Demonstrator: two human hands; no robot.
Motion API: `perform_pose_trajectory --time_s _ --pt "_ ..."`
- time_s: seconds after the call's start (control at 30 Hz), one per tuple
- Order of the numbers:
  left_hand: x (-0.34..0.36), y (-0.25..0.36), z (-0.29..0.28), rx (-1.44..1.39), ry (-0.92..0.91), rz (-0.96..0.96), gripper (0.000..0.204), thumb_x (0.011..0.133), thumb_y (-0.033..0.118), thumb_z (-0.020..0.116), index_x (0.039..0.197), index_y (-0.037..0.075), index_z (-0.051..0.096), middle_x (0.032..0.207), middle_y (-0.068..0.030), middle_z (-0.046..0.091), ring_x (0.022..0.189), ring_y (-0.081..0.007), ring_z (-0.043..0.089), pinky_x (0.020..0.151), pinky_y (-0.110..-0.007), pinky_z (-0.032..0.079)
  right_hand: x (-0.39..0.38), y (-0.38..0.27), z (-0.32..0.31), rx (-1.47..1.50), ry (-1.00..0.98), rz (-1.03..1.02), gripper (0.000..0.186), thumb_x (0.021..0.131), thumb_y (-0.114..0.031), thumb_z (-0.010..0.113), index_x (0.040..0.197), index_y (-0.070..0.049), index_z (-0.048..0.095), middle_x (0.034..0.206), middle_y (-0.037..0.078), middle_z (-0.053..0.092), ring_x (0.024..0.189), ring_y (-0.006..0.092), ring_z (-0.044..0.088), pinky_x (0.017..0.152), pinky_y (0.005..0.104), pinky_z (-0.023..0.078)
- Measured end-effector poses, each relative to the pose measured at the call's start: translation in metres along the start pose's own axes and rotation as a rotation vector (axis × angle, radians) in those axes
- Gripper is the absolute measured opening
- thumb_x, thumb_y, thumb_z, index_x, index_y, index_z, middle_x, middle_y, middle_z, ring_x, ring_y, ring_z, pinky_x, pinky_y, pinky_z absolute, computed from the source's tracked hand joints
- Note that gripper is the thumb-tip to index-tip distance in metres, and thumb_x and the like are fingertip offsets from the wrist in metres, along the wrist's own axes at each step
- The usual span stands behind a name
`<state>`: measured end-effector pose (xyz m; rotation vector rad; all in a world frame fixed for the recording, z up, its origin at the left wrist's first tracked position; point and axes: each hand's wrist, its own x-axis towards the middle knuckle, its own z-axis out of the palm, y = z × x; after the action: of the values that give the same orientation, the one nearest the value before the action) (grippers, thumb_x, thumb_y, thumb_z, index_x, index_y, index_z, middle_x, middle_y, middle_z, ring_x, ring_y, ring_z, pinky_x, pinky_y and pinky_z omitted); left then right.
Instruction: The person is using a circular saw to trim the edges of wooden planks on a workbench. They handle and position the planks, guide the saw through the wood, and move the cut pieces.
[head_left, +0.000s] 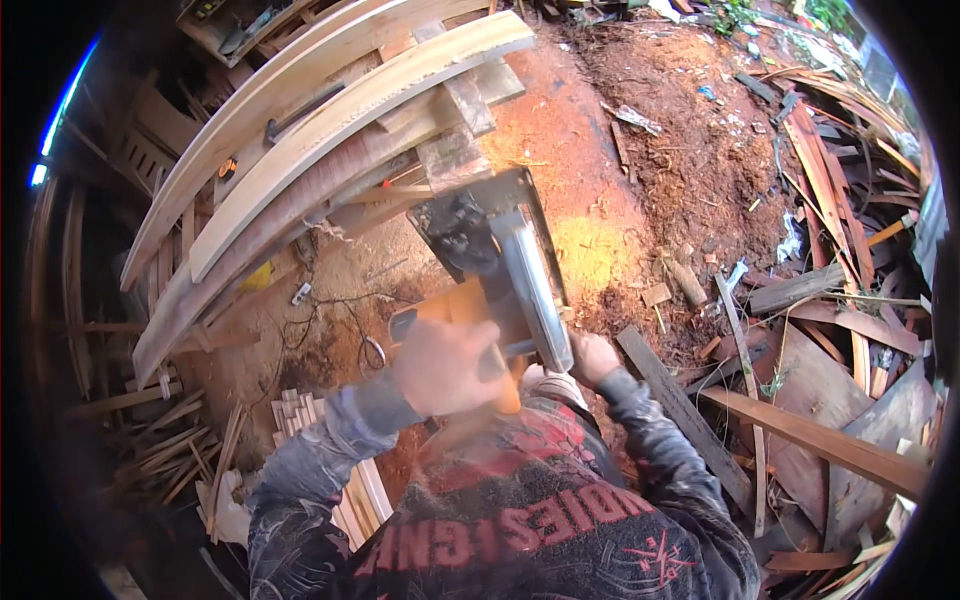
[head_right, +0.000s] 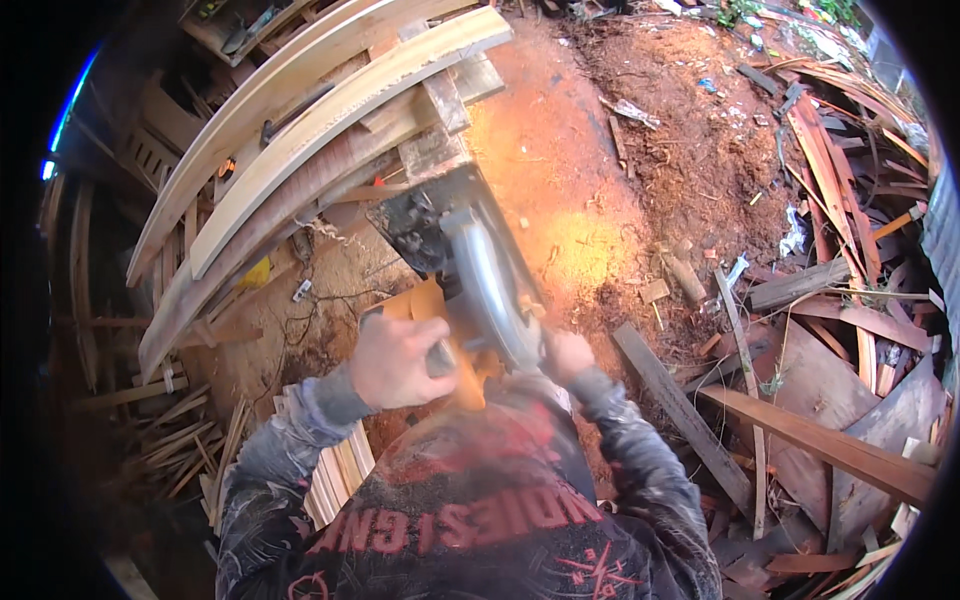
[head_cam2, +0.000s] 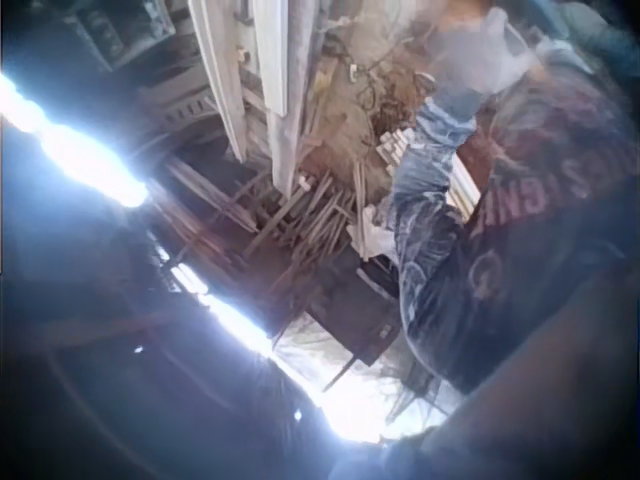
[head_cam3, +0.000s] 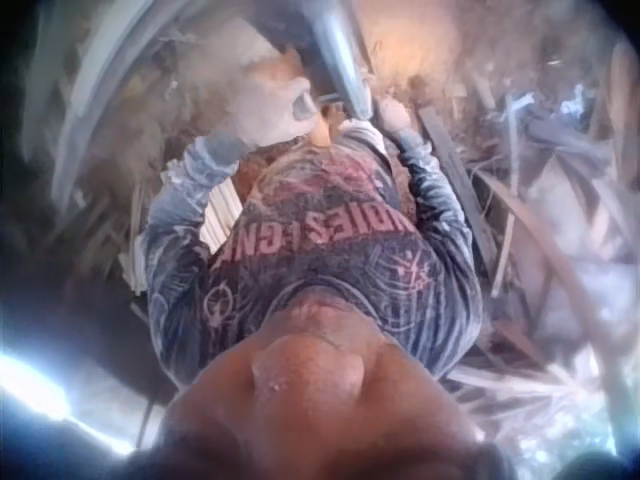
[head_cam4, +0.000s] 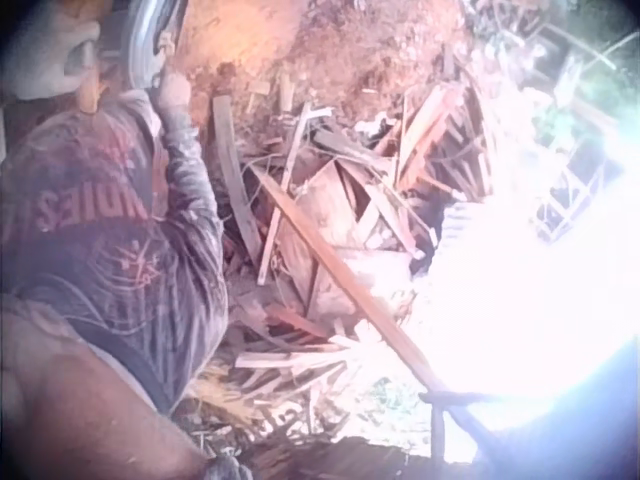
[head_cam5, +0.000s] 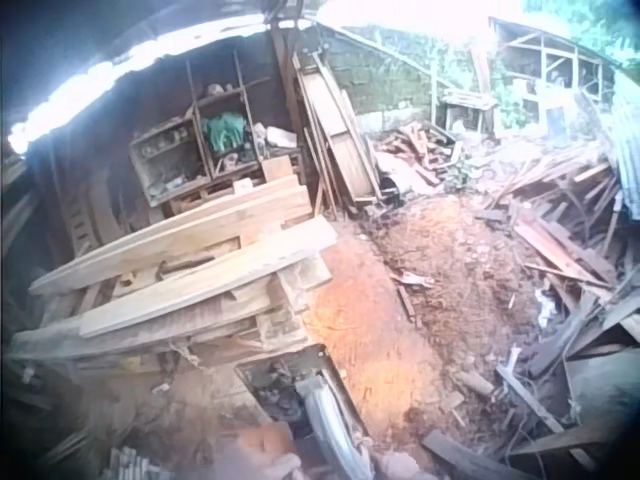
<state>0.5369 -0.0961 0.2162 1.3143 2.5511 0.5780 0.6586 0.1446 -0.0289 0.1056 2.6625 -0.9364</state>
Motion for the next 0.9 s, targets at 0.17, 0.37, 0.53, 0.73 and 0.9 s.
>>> perform_pose_trajectory --time_s 0.17,0.37,0.53,0.73,0.9 --pt "-0.015 0.017 0.020 0.025 -0.158 0.065 0.033 0.070 0.033 0.080 0.085 0.010 0.063 0.067 -0.0112 0.065 0.061 -0.0326 0.068 0.056 -0.044 0.053 -0.085 -0.031 -0.161 0.131 0.279 -0.029 0.035 0.098 -0.025 0.066 0.118 0.003 0.071 0.111 0.021 0.075 0.100 0.0286 0.073 0.088 0.0430 0.059" --pt "-0.007 0.050 0.021 -0.046 -0.184 0.076 0.031 0.074 0.032 0.078 0.087 0.009 0.064 0.070 -0.0108 0.067 0.064 -0.0310 0.069 0.059 -0.044 0.054 -0.064 -0.167 -0.193 -0.103 0.357 -0.648 0.070 0.096 -0.045 0.064 0.140 0.009 0.054 0.142 0.032 0.053 0.145 0.0477 0.039 0.121 0.0546 0.030" --pt "-0.019 0.053 0.025 0.022 -0.226 0.266 0.009 0.083 0.019 0.064 0.081 0.011 0.060 0.068 -0.0087 0.064 0.064 -0.0292 0.069 0.058 -0.044 0.053 -0.104 -0.143 -0.227 0.381 -0.114 -0.786 0.017 0.093 -0.017 0.067 0.095 0.000 0.070 0.094 0.019 0.070 0.076 0.0322 0.071 0.064 0.0425 0.058" --pt "-0.007 0.059 0.025 0.048 -0.194 0.340 0.008 0.084 0.017 0.061 0.082 0.009 0.059 0.069 -0.0084 0.064 0.066 -0.0278 0.069 0.059 -0.042 0.053 -0.103 -0.146 -0.199 -0.069 0.191 -0.752 0.041 0.083 -0.013 0.073 0.119 0.005 0.066 0.117 0.025 0.067 0.123 0.0419 0.062 0.098 0.0456 0.056" --pt "0.000 0.060 0.022 0.087 -0.312 0.265 0.028 0.073 0.025 0.078 0.085 0.010 0.057 0.074 -0.0084 0.063 0.070 -0.0303 0.068 0.061 -0.044 0.052 -0.125 -0.137 -0.264 0.103 0.358 -0.526 0.009 0.080 -0.001 0.074 0.087 -0.005 0.070 0.066 0.008 0.061 0.055 0.0282 0.063 0.052 0.0371 0.052"
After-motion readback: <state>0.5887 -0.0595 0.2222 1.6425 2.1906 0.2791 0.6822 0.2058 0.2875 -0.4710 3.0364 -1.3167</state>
